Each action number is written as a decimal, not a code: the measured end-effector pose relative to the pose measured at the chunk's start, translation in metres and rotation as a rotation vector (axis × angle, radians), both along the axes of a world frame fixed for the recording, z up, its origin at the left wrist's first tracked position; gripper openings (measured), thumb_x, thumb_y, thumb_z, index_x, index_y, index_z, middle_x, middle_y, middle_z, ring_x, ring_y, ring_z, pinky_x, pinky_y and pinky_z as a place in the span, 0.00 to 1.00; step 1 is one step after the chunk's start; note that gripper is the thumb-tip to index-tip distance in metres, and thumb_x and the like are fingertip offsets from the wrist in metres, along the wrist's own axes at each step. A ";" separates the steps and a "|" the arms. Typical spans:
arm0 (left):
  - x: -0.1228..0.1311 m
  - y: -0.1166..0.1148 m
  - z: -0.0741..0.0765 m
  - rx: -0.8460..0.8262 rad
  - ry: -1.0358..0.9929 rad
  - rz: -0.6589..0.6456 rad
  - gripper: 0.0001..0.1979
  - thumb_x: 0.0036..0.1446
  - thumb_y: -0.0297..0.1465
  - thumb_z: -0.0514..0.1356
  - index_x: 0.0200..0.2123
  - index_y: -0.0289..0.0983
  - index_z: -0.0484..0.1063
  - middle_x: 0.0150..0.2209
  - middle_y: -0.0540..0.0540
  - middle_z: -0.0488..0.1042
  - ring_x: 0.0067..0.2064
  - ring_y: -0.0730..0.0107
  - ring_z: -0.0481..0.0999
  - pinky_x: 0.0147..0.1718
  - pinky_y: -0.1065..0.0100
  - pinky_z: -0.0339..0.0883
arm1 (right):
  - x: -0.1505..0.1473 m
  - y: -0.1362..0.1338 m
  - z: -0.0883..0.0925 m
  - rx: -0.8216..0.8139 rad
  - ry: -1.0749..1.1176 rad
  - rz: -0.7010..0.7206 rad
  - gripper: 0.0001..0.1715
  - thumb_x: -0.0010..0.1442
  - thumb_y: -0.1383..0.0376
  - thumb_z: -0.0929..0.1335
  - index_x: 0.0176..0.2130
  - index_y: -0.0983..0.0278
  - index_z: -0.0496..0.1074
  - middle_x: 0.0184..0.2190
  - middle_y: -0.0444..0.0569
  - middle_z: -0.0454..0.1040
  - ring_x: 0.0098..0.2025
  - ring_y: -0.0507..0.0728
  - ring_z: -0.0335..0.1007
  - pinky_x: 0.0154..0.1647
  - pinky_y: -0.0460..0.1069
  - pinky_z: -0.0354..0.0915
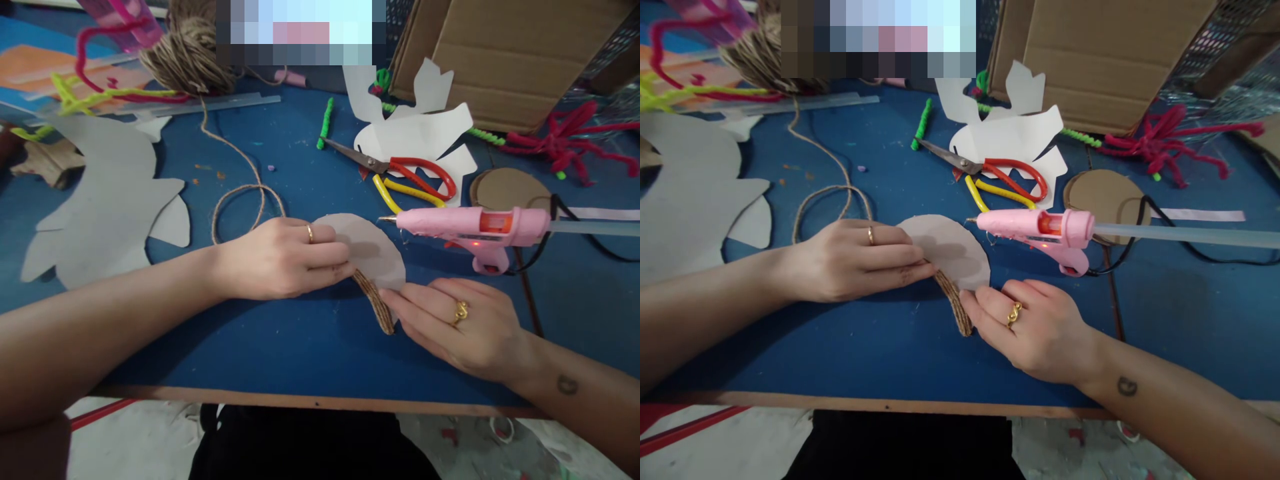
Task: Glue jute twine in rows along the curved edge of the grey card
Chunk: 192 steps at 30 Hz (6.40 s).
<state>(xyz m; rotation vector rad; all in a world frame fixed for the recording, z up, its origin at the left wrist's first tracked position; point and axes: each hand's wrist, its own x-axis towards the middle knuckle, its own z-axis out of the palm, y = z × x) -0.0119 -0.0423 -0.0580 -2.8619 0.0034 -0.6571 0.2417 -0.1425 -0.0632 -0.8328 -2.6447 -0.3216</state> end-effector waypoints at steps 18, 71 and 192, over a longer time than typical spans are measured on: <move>0.000 0.000 -0.003 0.019 0.020 0.009 0.08 0.63 0.26 0.53 0.35 0.36 0.72 0.29 0.50 0.74 0.32 0.73 0.74 0.33 0.71 0.71 | -0.002 -0.004 -0.001 0.111 -0.048 0.015 0.16 0.57 0.68 0.69 0.47 0.67 0.73 0.37 0.45 0.78 0.27 0.50 0.65 0.29 0.49 0.63; -0.008 0.006 -0.006 -0.258 -0.087 0.062 0.15 0.58 0.26 0.57 0.49 0.31 0.69 0.38 0.42 0.74 0.39 0.66 0.73 0.37 0.66 0.71 | -0.002 0.006 0.003 -0.442 0.360 -0.190 0.17 0.59 0.72 0.65 0.49 0.67 0.71 0.41 0.49 0.74 0.38 0.49 0.71 0.40 0.43 0.69; -0.029 0.027 0.020 -0.793 0.349 0.331 0.08 0.62 0.27 0.50 0.35 0.37 0.68 0.34 0.48 0.70 0.38 0.70 0.67 0.40 0.71 0.59 | -0.012 -0.003 0.011 0.066 -0.085 0.411 0.11 0.58 0.69 0.68 0.41 0.72 0.74 0.36 0.53 0.77 0.35 0.55 0.72 0.33 0.49 0.71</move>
